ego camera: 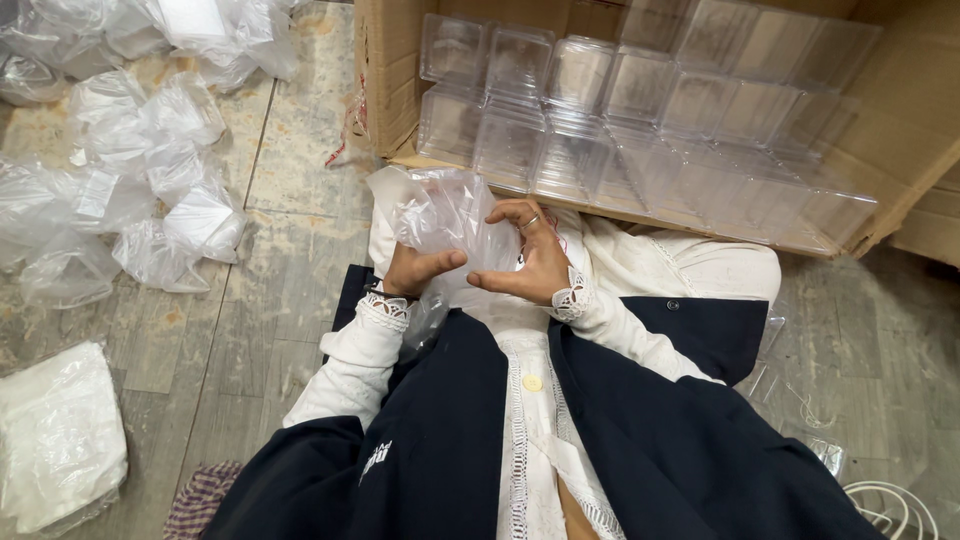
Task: The person sits on the floor and wraps small white boxes in clear plastic bags, twisting the bags closed one at a time. The wrapped boxes are placed on the floor and into a large cardboard box that also holds stacked clear plastic containers.
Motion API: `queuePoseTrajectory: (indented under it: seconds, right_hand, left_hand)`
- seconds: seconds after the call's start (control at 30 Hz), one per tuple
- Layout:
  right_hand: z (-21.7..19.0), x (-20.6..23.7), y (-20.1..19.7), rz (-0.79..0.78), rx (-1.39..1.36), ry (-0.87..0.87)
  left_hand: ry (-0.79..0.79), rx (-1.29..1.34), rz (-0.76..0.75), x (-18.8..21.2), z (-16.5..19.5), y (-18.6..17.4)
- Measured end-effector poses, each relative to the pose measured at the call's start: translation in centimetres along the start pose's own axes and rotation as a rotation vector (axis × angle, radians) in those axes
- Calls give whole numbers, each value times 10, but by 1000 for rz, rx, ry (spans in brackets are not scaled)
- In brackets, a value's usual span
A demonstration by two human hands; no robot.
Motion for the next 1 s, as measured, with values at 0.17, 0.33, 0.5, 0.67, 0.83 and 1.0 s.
queuePoseTrajectory:
  seconds: [0.17, 0.33, 0.5, 0.67, 0.83, 1.0]
  right_hand:
    - [-1, -4, 3, 30, -10, 22]
    - [-14, -8, -4, -123, 318, 69]
    - [-32, -17, -14, -316, 283, -190]
    - [-11, -27, -13, -339, 180, -203]
    - [21, -23, -5, -205, -222, -60]
    - [46, -20, 14, -131, -464, 163]
  left_hand:
    - [-38, -169, -33, -1, -17, -3]
    - [-177, 206, -5, -8, -15, -1]
    - [-535, 690, -46, 2, -14, 10]
    - [-457, 407, -83, 5, -19, 2]
    - [-60, 304, -72, 4, 1, -1]
    - [65, -22, 75, -3, 24, 23]
Point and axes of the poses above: each hand's wrist, its own x-axis away from the middle knuckle, its own y-axis out of the palm, z = x × y, the point moved 5 cm from there along -x, towards the middle knuckle, and after that the axes turned 4 degrees about -z, right-handed, at the moved point
